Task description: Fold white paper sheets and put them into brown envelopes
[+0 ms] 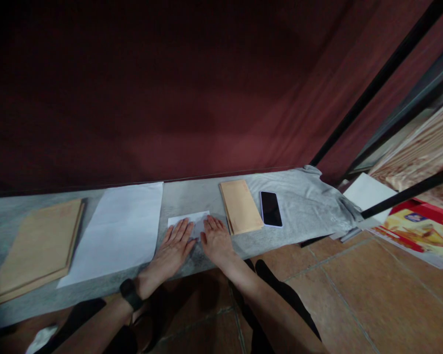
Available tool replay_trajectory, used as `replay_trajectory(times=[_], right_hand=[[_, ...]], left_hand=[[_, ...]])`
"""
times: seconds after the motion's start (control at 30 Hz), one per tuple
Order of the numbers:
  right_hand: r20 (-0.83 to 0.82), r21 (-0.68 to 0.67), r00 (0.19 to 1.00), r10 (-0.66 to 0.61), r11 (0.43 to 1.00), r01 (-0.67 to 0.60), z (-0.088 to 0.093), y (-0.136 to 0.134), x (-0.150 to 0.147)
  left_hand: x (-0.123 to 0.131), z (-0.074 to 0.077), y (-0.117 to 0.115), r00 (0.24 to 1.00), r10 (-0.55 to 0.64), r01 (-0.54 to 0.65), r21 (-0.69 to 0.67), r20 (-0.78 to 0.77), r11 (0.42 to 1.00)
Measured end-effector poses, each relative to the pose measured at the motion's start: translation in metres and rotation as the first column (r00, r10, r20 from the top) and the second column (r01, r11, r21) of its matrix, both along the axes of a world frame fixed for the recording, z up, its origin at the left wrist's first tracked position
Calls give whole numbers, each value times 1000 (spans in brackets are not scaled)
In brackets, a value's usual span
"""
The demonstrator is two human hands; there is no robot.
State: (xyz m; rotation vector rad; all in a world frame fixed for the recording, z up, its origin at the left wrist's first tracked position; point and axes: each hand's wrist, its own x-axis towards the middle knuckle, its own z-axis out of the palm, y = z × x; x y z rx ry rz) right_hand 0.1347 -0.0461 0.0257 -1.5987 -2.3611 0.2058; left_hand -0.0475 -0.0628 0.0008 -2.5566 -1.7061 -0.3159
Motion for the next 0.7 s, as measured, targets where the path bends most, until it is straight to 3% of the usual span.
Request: replay_trajectory(times=[0.1,0.3,0.7], right_hand=[[12,21,997,83,996,-83,-8,-4,-8],[42,45,997,69,996,-71,-18,-6,-13],[3,19,999,44,999,-44,-10,38,-5]], left_hand=[[0,0,3,1000,-17,16,14,7,1000],[3,-1,13,999,54,-54,35,-3,998],[6,-2,23,996,93,-92,67,-6,994]])
